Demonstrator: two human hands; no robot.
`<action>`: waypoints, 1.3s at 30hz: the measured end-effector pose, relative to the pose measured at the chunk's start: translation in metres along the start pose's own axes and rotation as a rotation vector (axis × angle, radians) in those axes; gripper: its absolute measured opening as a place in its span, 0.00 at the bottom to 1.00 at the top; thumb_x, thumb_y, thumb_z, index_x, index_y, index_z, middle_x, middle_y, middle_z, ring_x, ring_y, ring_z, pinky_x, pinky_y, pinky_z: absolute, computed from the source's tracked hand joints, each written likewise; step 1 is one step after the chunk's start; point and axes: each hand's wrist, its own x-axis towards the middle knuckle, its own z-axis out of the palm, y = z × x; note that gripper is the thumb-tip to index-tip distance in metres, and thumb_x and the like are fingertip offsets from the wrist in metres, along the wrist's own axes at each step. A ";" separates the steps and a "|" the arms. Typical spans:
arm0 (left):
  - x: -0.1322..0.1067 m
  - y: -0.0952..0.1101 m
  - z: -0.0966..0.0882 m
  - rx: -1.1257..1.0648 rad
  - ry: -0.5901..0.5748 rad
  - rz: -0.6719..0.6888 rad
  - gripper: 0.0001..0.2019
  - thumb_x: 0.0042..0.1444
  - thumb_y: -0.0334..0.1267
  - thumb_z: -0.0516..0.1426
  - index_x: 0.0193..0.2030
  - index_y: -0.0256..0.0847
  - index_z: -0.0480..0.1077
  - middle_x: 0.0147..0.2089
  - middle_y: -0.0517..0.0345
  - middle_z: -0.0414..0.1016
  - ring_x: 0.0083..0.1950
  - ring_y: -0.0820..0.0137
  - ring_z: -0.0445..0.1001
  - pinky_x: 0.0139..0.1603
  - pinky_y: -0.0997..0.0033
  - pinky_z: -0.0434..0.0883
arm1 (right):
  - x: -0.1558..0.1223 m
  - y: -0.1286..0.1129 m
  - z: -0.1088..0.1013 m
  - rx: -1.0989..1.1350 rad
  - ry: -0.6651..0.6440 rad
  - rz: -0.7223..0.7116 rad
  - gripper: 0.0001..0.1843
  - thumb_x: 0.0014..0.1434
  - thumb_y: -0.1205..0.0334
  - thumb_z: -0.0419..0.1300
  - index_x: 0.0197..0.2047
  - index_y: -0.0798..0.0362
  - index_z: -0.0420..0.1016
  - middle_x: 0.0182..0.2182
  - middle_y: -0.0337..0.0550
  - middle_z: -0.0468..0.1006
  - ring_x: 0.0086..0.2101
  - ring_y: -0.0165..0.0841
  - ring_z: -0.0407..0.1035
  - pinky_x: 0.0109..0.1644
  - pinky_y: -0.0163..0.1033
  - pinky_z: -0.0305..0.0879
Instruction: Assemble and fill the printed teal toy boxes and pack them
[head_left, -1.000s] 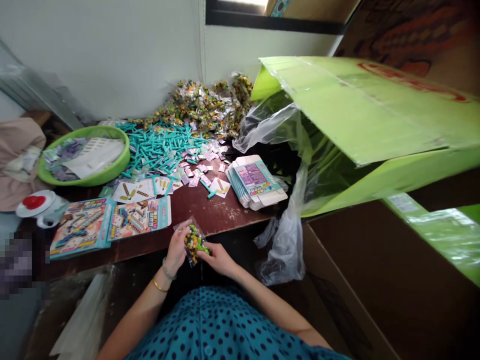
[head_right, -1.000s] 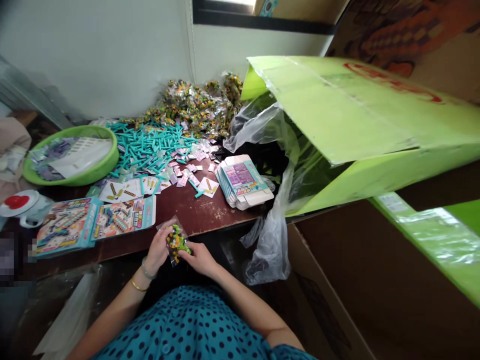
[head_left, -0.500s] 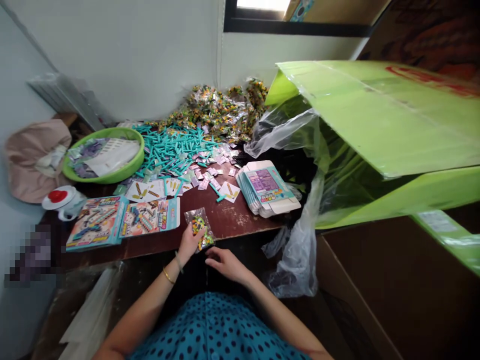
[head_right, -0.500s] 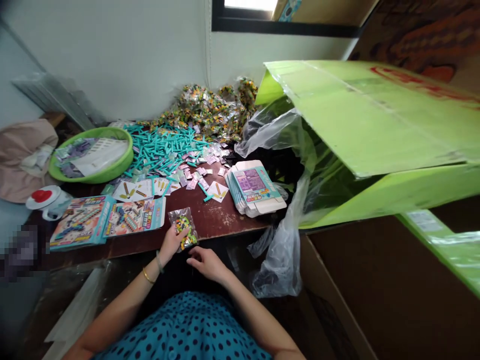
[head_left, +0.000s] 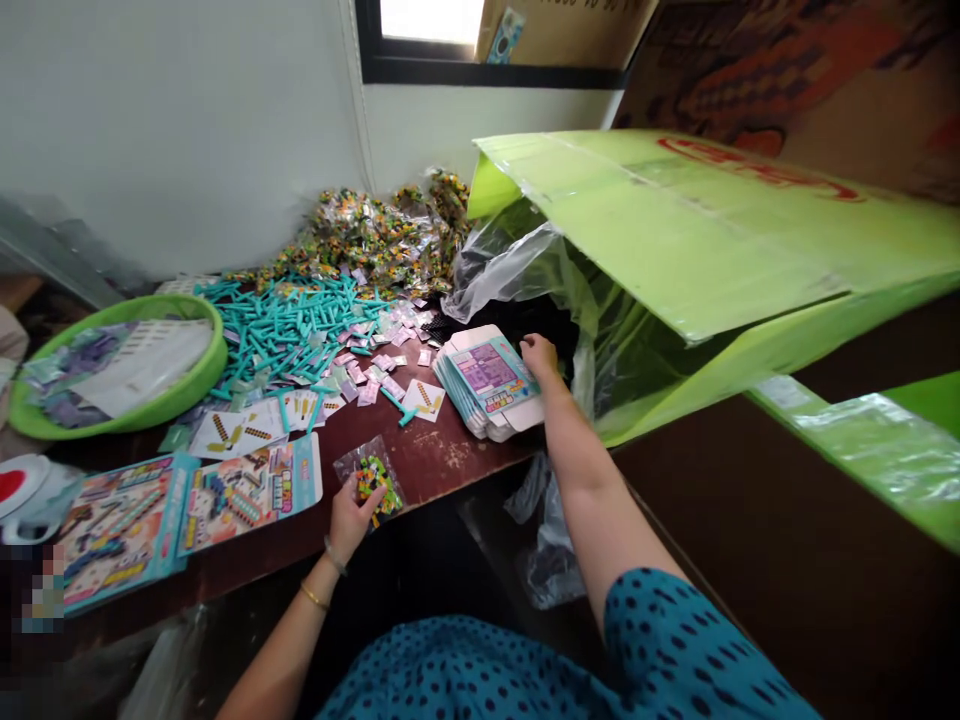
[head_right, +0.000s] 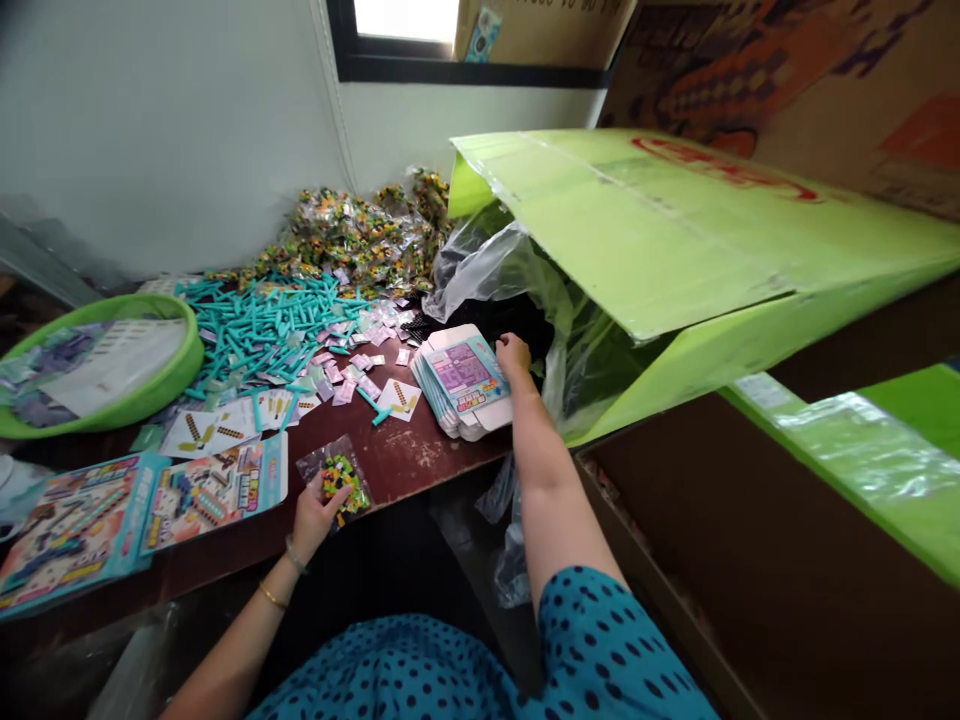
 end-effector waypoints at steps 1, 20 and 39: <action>0.000 -0.002 0.000 0.015 -0.006 0.004 0.18 0.44 0.46 0.72 0.40 0.40 0.77 0.36 0.56 0.82 0.37 0.62 0.79 0.41 0.67 0.74 | 0.014 0.004 0.004 -0.036 -0.004 0.039 0.22 0.65 0.66 0.56 0.59 0.65 0.76 0.56 0.68 0.77 0.56 0.48 0.70 0.60 0.50 0.62; 0.008 -0.007 -0.002 -0.260 0.104 -0.104 0.24 0.41 0.44 0.72 0.45 0.40 0.74 0.38 0.57 0.81 0.39 0.64 0.79 0.42 0.68 0.76 | 0.003 0.031 -0.047 0.101 0.285 0.021 0.27 0.70 0.59 0.46 0.64 0.60 0.73 0.52 0.60 0.81 0.52 0.41 0.74 0.59 0.46 0.66; -0.011 0.001 0.000 -0.874 -0.001 -0.413 0.17 0.50 0.44 0.70 0.43 0.37 0.78 0.44 0.53 0.83 0.50 0.63 0.80 0.53 0.66 0.74 | -0.366 -0.096 0.126 0.436 -0.460 -0.818 0.25 0.68 0.56 0.59 0.66 0.53 0.73 0.66 0.55 0.70 0.67 0.46 0.61 0.72 0.57 0.56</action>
